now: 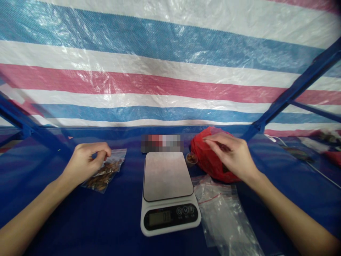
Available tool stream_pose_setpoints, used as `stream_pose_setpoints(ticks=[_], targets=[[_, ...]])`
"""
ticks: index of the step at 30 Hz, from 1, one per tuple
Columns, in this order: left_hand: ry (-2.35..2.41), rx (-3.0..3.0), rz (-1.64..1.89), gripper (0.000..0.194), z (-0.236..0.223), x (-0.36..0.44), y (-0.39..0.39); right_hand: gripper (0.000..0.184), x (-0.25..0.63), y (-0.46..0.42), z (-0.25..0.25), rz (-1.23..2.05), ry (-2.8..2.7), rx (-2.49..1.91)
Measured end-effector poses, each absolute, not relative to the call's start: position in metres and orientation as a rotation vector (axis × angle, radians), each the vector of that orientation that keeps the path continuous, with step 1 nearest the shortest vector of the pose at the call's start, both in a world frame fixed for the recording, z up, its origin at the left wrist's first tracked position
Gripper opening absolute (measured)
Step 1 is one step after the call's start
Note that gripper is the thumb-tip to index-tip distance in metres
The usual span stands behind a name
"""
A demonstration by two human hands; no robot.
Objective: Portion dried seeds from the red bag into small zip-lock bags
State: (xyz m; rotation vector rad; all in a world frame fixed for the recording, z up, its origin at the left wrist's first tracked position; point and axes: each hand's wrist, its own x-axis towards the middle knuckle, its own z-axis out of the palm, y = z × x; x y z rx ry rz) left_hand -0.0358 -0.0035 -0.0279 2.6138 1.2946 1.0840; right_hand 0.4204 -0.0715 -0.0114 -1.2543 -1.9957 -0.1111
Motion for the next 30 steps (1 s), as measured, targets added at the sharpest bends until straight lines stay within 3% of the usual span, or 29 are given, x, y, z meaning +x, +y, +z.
stream_pose_setpoints(ticks=[5,18,30], targets=[[1.281,2.607,1.076,0.032,-0.029,-0.036,-0.003,0.018,0.471,-0.05,-0.024,-0.06,-2.169,-1.541],[1.321,2.545,1.033,0.032,-0.034,-0.039,-0.003,0.017,0.508,-0.044,-0.042,0.153,-2.328,-1.536],[1.305,2.534,1.069,0.03,-0.033,-0.039,-0.002,0.022,0.499,-0.044,-0.024,0.035,-2.303,-1.415]])
